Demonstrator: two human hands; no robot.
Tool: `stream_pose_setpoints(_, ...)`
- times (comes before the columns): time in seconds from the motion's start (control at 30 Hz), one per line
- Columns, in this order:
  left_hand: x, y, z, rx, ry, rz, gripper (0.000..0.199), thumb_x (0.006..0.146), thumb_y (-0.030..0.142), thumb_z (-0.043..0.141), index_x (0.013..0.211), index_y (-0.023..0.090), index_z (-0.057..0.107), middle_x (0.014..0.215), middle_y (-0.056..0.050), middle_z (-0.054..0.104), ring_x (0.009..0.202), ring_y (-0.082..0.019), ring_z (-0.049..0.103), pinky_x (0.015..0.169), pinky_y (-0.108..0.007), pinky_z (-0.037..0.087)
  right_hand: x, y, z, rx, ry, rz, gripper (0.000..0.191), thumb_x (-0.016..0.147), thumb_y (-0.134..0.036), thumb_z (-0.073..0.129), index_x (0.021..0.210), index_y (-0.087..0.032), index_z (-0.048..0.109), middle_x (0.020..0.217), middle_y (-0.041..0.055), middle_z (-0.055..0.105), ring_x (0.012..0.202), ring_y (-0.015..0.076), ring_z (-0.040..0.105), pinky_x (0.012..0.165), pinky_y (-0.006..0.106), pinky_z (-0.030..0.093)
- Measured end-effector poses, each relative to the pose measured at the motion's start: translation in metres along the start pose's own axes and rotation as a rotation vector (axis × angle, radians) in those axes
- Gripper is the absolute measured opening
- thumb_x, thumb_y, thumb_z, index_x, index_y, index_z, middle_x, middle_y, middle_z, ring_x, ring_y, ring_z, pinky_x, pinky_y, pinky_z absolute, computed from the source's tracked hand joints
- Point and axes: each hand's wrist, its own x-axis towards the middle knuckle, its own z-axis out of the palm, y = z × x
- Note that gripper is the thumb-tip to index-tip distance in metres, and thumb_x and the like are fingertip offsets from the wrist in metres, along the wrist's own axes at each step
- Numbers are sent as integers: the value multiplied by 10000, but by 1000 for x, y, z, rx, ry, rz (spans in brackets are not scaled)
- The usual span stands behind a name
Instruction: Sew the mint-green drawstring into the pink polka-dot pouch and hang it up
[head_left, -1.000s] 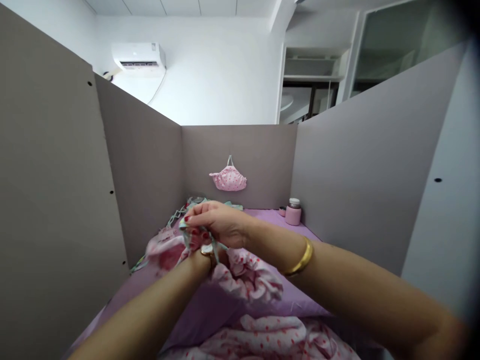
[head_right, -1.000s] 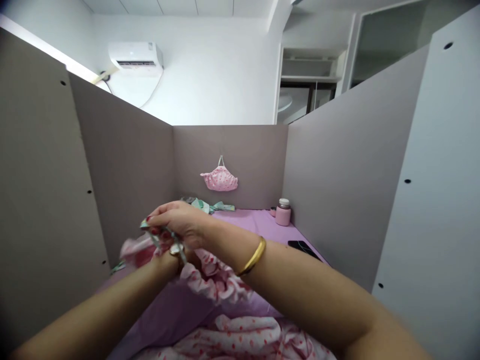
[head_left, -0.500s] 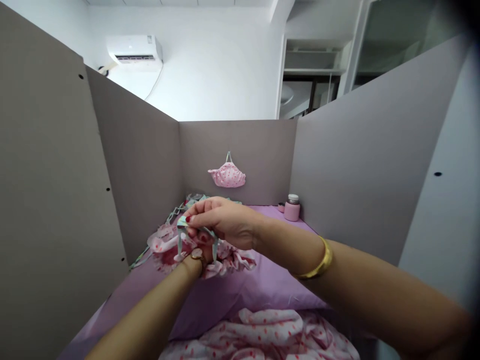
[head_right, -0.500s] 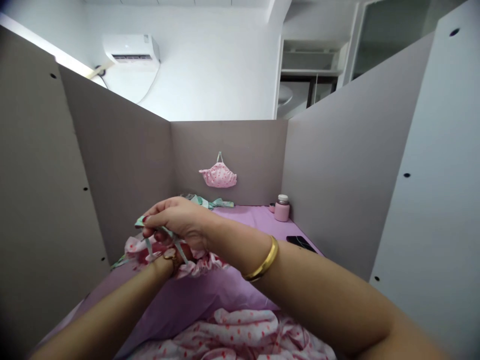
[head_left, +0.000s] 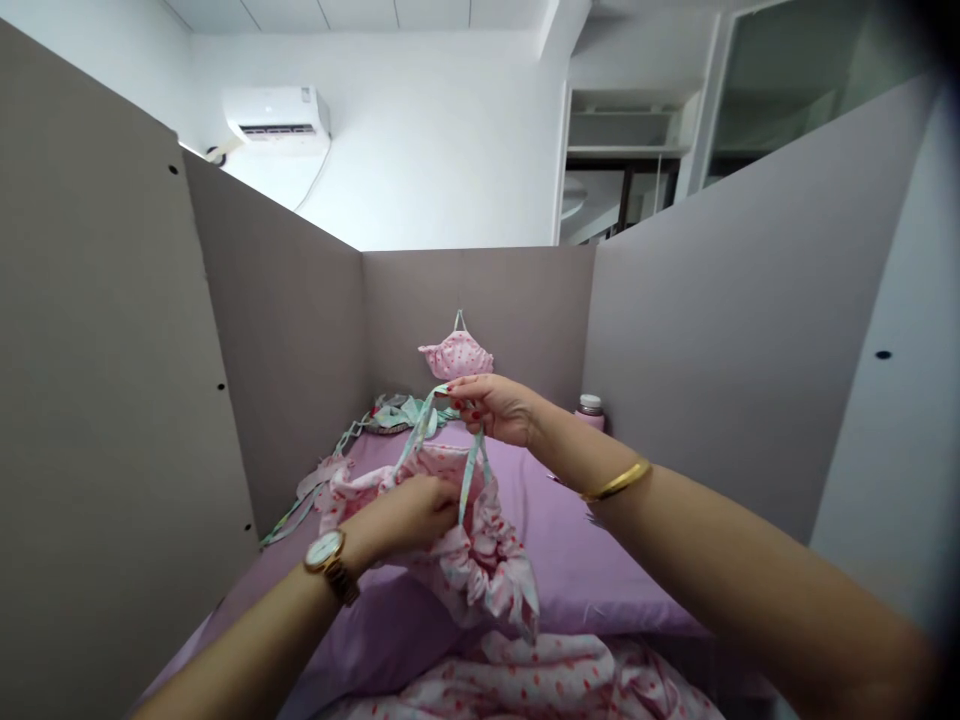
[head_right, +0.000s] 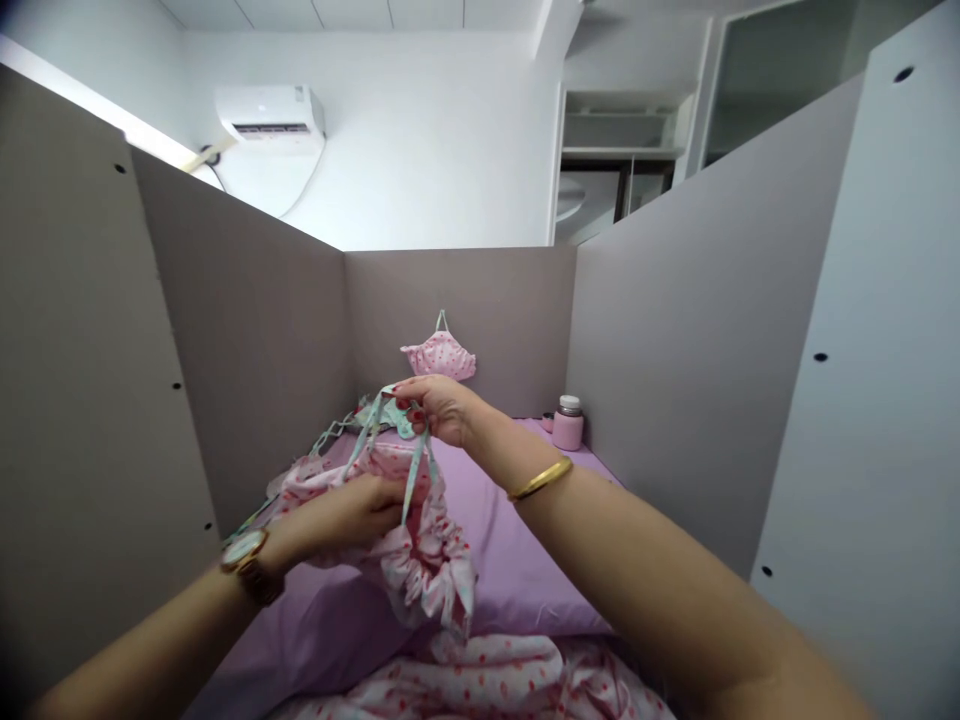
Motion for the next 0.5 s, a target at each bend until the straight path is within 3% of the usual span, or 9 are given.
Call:
stream_pose_setpoints(0.07, -8, -2, -11, 25, 53, -6, 111, 784, 210, 573, 804, 207, 682, 694, 22, 683, 608, -139, 611, 590, -234, 461, 2, -1, -9, -25, 17, -6, 94, 739, -55, 513, 672, -115, 537, 481, -58, 452, 361, 15, 288, 361, 145, 201)
stream_pose_setpoints(0.17, -18, -11, -26, 59, 256, -64, 234, 843, 253, 452, 957, 210, 651, 864, -25, 700, 750, -180, 634, 679, -270, 460, 4, -5, -18, -74, 40, -6, 81, 715, -81, 551, 648, -123, 532, 447, -61, 434, 362, 24, 282, 366, 157, 195)
stream_pose_setpoints(0.27, -22, -20, -32, 84, 392, -87, 237, 832, 290, 467, 972, 180, 622, 979, -80, 659, 841, -210, 614, 727, -308, 462, 5, -11, -21, -125, 49, -23, 93, 698, -85, 579, 641, -134, 524, 434, -62, 429, 369, 32, 301, 374, 164, 217)
stream_pose_setpoints(0.5, 4, -4, -21, 55, 404, 32, 426, 754, 270, 573, 1165, 177, 511, 1190, -97, 560, 1093, -230, 497, 935, -346, 353, 0, -24, -7, -224, 10, -87, 107, 672, -89, 619, 649, -137, 526, 476, -54, 451, 401, 38, 353, 376, 162, 239)
